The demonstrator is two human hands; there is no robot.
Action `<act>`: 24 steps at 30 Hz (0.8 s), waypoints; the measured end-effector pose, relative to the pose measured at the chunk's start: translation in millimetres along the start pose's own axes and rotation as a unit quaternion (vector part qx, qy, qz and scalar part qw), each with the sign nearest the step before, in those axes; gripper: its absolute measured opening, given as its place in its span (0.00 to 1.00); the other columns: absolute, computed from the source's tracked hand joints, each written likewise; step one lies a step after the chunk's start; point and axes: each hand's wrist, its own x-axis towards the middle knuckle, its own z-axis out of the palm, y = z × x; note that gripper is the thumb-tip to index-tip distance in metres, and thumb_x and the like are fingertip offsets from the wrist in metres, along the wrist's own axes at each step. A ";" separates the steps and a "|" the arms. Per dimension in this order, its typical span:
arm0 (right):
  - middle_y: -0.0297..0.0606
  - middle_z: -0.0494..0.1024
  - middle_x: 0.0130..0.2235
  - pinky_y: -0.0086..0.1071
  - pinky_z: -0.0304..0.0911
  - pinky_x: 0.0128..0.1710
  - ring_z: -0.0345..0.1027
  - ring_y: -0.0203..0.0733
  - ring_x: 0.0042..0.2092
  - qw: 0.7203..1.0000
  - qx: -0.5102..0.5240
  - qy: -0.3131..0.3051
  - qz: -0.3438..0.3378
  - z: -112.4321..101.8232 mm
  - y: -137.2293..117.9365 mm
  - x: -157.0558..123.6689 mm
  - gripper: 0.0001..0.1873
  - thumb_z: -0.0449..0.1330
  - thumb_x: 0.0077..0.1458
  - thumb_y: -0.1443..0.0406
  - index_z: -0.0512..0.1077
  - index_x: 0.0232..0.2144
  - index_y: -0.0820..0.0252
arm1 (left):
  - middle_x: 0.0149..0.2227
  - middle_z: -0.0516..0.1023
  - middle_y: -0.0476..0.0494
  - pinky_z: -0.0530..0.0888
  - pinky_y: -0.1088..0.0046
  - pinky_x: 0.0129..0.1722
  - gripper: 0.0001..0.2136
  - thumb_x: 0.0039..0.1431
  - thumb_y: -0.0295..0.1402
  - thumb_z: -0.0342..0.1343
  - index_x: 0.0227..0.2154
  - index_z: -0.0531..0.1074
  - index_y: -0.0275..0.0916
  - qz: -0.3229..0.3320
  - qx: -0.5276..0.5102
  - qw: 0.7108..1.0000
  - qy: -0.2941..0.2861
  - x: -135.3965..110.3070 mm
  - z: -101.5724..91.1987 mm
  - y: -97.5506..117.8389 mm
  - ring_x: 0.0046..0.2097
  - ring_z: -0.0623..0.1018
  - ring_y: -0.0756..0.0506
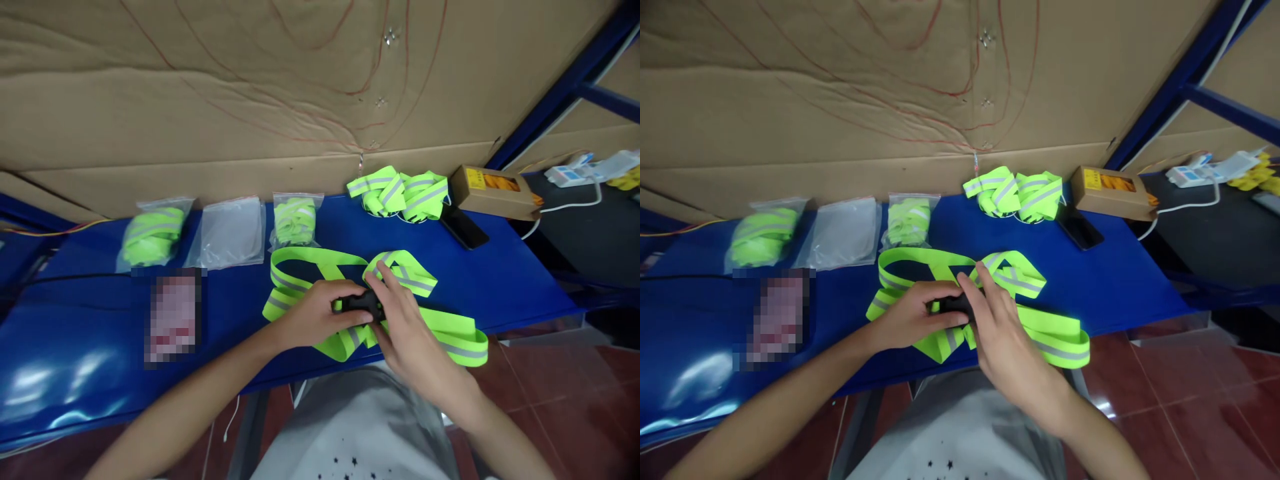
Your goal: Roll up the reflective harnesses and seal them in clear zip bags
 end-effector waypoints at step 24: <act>0.39 0.81 0.49 0.38 0.76 0.46 0.78 0.49 0.51 0.926 0.363 -0.041 0.092 -28.6 10.4 -8.0 0.19 0.69 0.59 0.61 0.74 0.52 0.51 | 0.37 0.79 0.45 0.73 0.74 0.38 0.21 0.60 0.50 0.66 0.44 0.79 0.37 -0.059 -0.294 0.952 -0.063 -13.4 -10.6 10.5 0.37 0.77 0.48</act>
